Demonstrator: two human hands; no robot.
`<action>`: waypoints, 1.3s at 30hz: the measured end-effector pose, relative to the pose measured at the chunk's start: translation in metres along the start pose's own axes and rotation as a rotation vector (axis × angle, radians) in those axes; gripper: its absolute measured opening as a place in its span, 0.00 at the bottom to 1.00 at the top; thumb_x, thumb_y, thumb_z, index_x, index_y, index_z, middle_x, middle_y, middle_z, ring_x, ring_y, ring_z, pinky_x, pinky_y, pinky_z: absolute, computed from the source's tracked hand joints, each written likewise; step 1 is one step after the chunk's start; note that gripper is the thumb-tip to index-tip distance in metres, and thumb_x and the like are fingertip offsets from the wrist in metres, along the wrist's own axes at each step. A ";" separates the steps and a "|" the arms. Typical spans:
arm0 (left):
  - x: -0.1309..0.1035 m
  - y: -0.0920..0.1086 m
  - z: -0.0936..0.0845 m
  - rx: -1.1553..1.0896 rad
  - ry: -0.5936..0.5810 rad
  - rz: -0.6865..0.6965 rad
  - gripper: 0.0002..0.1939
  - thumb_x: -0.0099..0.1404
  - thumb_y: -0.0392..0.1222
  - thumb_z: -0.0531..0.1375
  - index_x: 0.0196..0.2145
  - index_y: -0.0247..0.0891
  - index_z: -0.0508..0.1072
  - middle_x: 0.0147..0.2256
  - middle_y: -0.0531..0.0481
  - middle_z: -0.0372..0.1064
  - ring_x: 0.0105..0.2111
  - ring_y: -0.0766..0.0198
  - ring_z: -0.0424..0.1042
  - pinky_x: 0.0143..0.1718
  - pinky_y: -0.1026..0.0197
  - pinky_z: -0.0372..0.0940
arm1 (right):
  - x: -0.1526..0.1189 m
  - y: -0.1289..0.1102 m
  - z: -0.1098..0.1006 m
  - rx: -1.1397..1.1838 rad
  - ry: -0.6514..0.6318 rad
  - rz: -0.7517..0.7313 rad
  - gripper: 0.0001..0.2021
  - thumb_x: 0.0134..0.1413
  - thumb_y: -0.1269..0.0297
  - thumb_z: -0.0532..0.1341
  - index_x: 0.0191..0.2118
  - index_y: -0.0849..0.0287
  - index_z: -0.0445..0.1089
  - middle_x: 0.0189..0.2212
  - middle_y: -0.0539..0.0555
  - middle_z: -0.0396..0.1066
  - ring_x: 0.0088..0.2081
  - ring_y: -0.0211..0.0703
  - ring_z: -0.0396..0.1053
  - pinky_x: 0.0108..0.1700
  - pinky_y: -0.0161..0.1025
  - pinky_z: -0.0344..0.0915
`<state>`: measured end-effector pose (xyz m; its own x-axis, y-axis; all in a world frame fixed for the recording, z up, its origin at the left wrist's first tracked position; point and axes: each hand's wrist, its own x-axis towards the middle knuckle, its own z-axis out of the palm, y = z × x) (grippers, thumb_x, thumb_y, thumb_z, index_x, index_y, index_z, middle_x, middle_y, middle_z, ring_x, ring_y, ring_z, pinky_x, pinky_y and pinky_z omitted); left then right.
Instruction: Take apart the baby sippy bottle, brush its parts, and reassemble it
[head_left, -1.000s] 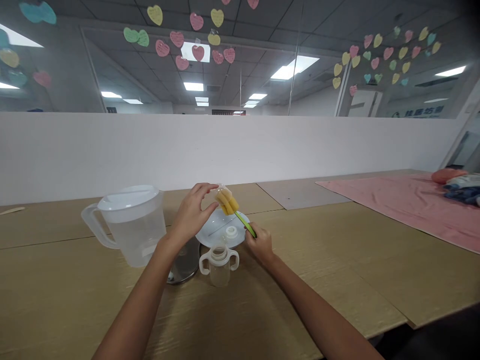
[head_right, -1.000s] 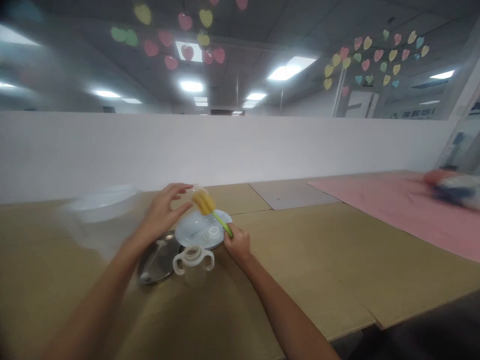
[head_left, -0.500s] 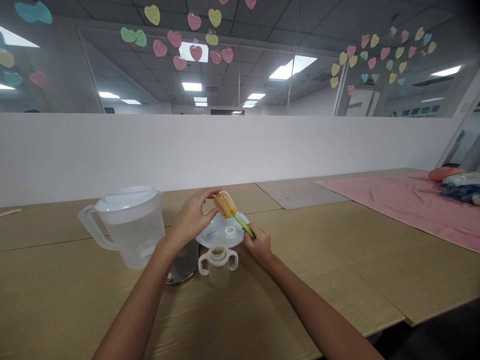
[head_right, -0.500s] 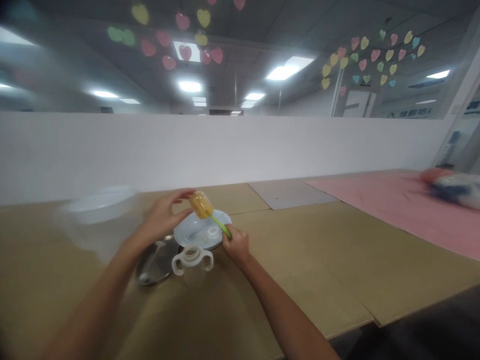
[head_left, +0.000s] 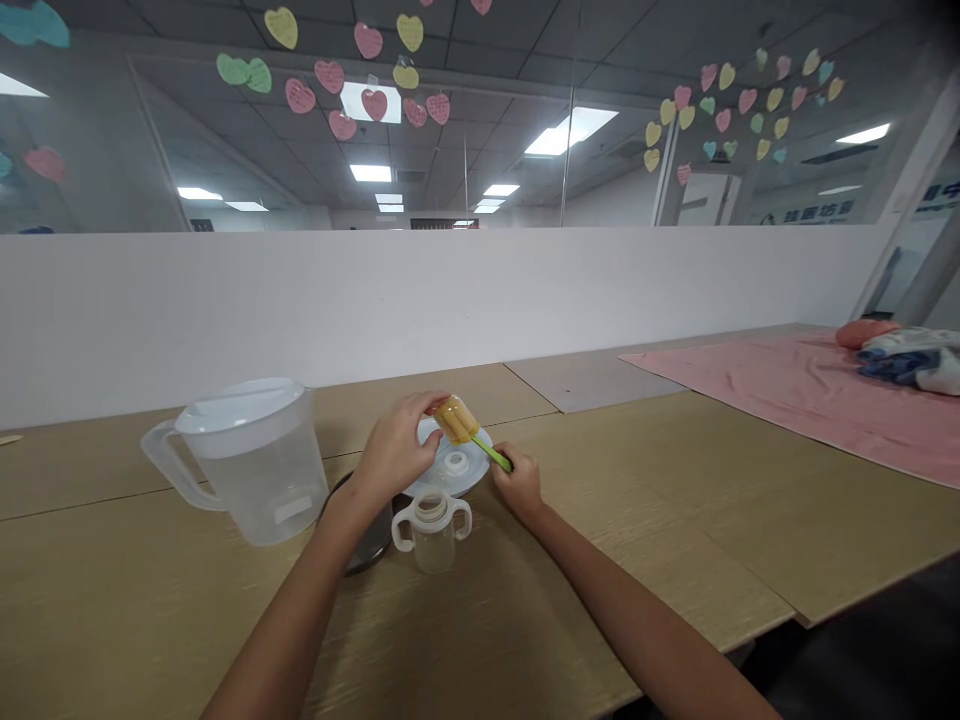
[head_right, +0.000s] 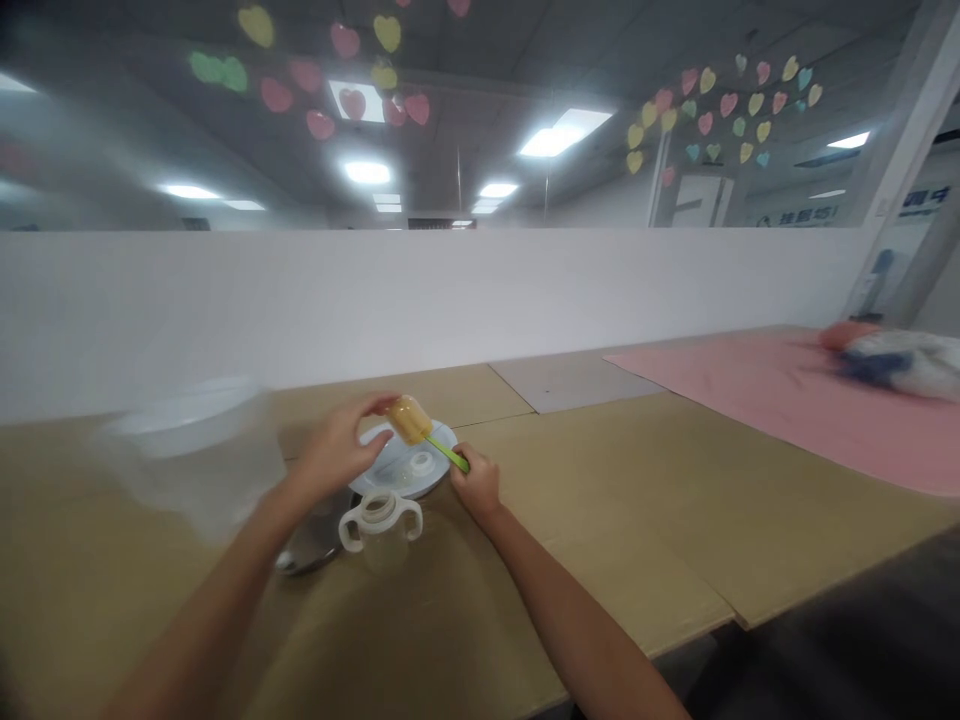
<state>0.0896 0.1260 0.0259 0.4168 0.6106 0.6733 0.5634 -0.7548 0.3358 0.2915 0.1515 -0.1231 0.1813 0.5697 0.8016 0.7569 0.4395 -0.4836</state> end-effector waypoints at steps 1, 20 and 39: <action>0.000 0.001 -0.001 -0.004 -0.007 -0.008 0.22 0.53 0.30 0.57 0.47 0.40 0.67 0.43 0.49 0.70 0.41 0.59 0.70 0.47 0.55 0.65 | 0.000 0.000 0.000 0.009 -0.003 0.004 0.11 0.46 0.66 0.50 0.29 0.59 0.70 0.22 0.50 0.69 0.23 0.38 0.64 0.29 0.31 0.58; 0.003 0.012 -0.011 -0.075 0.065 -0.187 0.12 0.57 0.47 0.60 0.38 0.40 0.74 0.28 0.54 0.74 0.31 0.59 0.72 0.36 0.60 0.64 | 0.001 -0.004 -0.002 0.089 0.009 -0.012 0.11 0.40 0.68 0.49 0.26 0.60 0.68 0.18 0.48 0.65 0.20 0.36 0.61 0.26 0.32 0.55; 0.002 0.000 -0.019 -0.102 -0.003 -0.114 0.07 0.57 0.42 0.62 0.34 0.41 0.76 0.31 0.53 0.75 0.33 0.61 0.72 0.38 0.62 0.65 | -0.001 -0.002 0.002 0.114 0.075 -0.063 0.12 0.43 0.69 0.50 0.24 0.61 0.71 0.21 0.51 0.69 0.22 0.37 0.64 0.28 0.32 0.59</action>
<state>0.0770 0.1226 0.0401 0.3561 0.6944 0.6254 0.5322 -0.7008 0.4751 0.2888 0.1514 -0.1233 0.1851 0.4873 0.8534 0.6929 0.5511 -0.4650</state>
